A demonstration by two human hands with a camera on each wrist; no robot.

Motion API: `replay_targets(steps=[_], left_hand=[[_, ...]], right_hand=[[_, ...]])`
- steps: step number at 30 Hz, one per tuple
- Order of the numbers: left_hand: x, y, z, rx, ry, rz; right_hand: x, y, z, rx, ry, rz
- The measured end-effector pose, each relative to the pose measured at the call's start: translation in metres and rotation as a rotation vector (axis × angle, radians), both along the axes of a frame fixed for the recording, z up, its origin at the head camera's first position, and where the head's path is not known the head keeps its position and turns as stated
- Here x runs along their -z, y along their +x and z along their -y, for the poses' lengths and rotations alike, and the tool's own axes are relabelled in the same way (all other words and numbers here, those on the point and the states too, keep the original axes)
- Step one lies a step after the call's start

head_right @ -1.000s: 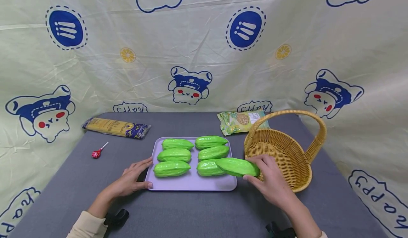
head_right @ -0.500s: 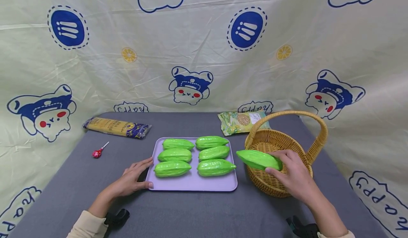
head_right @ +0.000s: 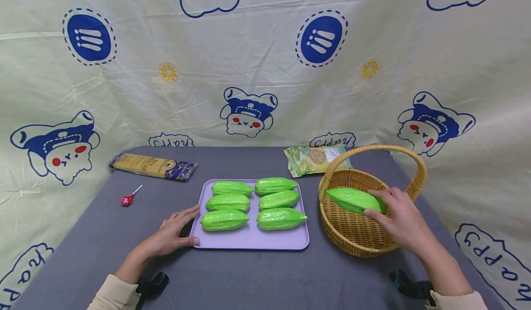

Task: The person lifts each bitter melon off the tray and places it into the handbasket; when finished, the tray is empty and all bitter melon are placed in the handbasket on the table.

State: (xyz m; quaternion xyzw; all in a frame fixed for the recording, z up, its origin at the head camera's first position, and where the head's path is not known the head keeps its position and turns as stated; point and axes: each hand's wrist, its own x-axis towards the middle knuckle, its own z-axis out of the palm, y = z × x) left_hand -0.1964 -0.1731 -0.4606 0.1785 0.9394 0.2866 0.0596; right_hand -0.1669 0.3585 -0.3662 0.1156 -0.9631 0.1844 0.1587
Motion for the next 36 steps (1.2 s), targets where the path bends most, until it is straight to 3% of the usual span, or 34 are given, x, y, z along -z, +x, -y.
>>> replay_targets(steps=[13, 21, 36], left_hand=[[0.001, 0.0, 0.002, 0.003, 0.012, -0.005], [0.001, 0.0, 0.002, 0.007, 0.024, -0.001], [0.001, 0.001, 0.002, 0.01, 0.034, -0.005]], right_hand=[[-0.007, -0.036, -0.016, -0.01, 0.07, 0.048], [-0.006, -0.052, -0.018, 0.014, 0.095, 0.148], [0.011, -0.079, -0.025, -0.039, 0.094, 0.268]])
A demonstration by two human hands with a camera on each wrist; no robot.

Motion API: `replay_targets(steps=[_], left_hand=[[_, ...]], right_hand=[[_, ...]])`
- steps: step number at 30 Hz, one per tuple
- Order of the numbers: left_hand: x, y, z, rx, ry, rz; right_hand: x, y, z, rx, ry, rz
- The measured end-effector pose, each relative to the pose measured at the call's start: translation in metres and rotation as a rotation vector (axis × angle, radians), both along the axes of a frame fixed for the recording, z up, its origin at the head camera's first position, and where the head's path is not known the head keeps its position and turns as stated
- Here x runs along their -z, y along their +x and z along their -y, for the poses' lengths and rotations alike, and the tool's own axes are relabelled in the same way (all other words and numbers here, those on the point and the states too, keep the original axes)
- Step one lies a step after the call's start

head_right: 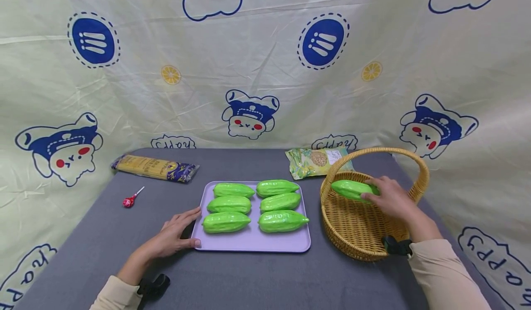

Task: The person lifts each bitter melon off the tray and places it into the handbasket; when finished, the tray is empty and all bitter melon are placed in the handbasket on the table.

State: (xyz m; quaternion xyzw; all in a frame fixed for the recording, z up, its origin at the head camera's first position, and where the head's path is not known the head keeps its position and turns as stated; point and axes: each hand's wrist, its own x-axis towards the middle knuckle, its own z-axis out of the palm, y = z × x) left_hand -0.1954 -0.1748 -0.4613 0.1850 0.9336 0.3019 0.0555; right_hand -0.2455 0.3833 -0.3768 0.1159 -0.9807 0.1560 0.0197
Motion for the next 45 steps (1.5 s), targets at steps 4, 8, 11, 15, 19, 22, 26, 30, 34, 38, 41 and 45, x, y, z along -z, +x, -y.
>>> replay_targets(steps=[4, 8, 11, 15, 19, 22, 26, 30, 34, 38, 41, 45], left_hand=[[0.0, 0.0, 0.0, -0.007, -0.004, 0.004], [0.001, 0.0, 0.0, -0.012, -0.008, 0.012], [0.001, 0.0, 0.001, -0.014, -0.009, 0.015], [0.001, 0.001, 0.001, -0.018, -0.006, 0.016], [0.001, 0.001, 0.001, -0.024, -0.005, 0.023], [0.001, 0.001, 0.0, -0.027, -0.007, 0.027], [0.001, 0.001, 0.0, -0.028, -0.006, 0.036], [0.0, 0.001, 0.0, -0.027, -0.002, 0.047], [-0.001, 0.002, 0.0, -0.027, 0.002, 0.049], [-0.001, 0.001, -0.001, -0.027, 0.002, 0.045], [0.0, 0.001, -0.001, -0.026, 0.002, 0.043], [0.0, 0.0, -0.001, -0.023, 0.003, 0.033]], right_hand=[[0.005, -0.004, -0.001, -0.008, 0.009, 0.005], [0.009, -0.008, -0.002, -0.005, 0.015, 0.022], [0.012, -0.01, -0.003, 0.001, 0.014, 0.038], [0.014, -0.012, -0.003, 0.012, 0.012, 0.049], [0.018, -0.015, -0.003, 0.005, 0.009, 0.056], [0.021, -0.016, -0.002, 0.007, 0.009, 0.068], [0.025, -0.017, -0.002, 0.017, 0.006, 0.07], [0.027, -0.018, -0.002, 0.016, -0.004, 0.063], [0.031, -0.021, -0.003, 0.012, 0.0, 0.057], [0.033, -0.022, -0.003, 0.005, -0.002, 0.041], [0.033, -0.022, -0.003, -0.003, -0.013, 0.036], [0.033, -0.022, -0.002, -0.01, -0.024, 0.065]])
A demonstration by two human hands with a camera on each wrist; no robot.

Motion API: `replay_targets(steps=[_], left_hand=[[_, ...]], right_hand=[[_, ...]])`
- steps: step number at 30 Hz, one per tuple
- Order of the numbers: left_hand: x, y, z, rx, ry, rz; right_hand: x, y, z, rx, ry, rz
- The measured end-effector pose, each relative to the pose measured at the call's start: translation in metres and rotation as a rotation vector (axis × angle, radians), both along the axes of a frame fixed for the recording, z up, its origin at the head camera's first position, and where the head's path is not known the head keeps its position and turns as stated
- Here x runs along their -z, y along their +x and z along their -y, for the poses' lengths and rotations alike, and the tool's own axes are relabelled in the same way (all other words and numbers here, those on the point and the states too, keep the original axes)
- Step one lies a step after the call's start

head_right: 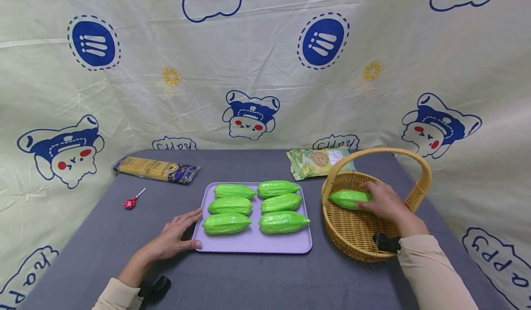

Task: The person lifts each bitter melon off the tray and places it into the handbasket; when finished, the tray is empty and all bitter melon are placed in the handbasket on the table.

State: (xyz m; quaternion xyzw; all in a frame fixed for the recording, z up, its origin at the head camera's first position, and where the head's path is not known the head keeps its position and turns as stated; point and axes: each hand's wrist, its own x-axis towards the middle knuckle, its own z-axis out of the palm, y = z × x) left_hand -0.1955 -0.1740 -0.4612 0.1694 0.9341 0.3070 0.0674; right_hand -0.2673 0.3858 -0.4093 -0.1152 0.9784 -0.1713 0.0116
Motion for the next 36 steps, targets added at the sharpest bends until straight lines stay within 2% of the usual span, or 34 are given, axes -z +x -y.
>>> replay_targets(steps=[3, 13, 28, 36], left_hand=[[0.0, 0.0, 0.0, 0.003, 0.003, -0.003], [0.0, 0.0, 0.001, 0.006, 0.0, -0.013], [0.001, 0.0, 0.002, 0.015, 0.002, -0.021], [0.0, 0.0, 0.002, 0.017, 0.005, -0.014]], right_hand=[[0.001, 0.0, 0.001, -0.002, -0.007, 0.016], [0.0, 0.004, 0.005, 0.028, 0.015, -0.053], [0.005, 0.001, 0.004, 0.028, 0.058, -0.005], [0.011, 0.0, 0.008, 0.021, 0.175, -0.095]])
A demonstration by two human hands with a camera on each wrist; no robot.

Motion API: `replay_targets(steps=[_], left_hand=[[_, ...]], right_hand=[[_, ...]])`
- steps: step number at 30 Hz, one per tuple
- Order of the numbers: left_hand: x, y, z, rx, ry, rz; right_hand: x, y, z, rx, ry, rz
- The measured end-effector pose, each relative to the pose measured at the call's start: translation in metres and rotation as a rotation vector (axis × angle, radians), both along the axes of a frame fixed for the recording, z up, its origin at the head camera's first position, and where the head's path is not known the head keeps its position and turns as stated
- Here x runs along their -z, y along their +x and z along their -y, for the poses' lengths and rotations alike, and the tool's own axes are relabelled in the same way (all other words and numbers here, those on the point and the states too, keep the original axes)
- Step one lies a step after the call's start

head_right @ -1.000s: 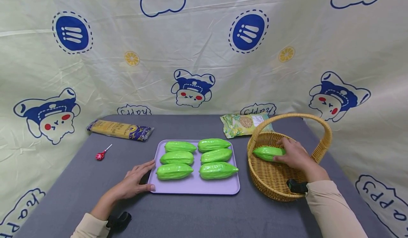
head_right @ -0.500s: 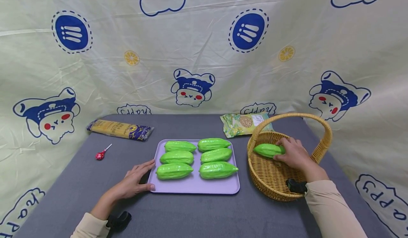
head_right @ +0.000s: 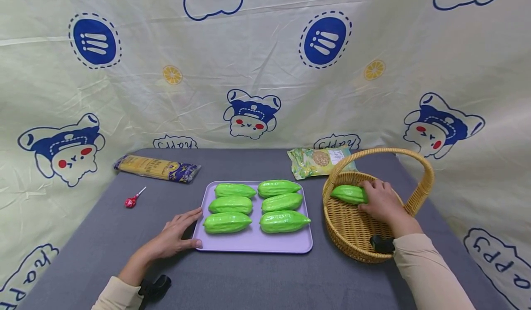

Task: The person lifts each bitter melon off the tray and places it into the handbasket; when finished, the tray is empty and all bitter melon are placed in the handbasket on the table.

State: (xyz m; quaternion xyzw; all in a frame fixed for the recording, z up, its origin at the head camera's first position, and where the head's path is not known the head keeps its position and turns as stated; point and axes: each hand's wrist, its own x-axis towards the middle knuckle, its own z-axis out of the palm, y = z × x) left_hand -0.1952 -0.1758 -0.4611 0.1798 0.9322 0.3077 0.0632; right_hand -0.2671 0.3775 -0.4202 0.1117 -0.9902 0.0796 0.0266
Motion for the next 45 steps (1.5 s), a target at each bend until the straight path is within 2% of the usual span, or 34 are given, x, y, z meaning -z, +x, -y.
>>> replay_targets(steps=[6, 10, 23, 27, 35, 45], left_hand=[[-0.002, 0.0, -0.001, 0.002, -0.004, 0.008], [-0.003, 0.0, -0.002, 0.002, -0.006, 0.006], [-0.003, 0.0, -0.001, 0.006, -0.01, -0.001], [-0.002, 0.0, -0.002, 0.004, -0.013, 0.001], [-0.001, -0.001, 0.0, -0.003, -0.015, 0.021], [-0.001, -0.001, 0.0, 0.015, -0.015, 0.008]], right_hand=[[0.003, 0.002, 0.001, 0.035, 0.022, -0.088], [0.003, 0.001, 0.001, 0.052, 0.022, -0.113], [0.001, 0.0, 0.001, 0.088, 0.013, -0.083], [0.0, 0.0, 0.001, 0.085, 0.0, -0.101], [-0.014, 0.001, 0.004, 0.077, -0.055, -0.094], [-0.035, 0.013, 0.014, 0.051, -0.071, -0.135]])
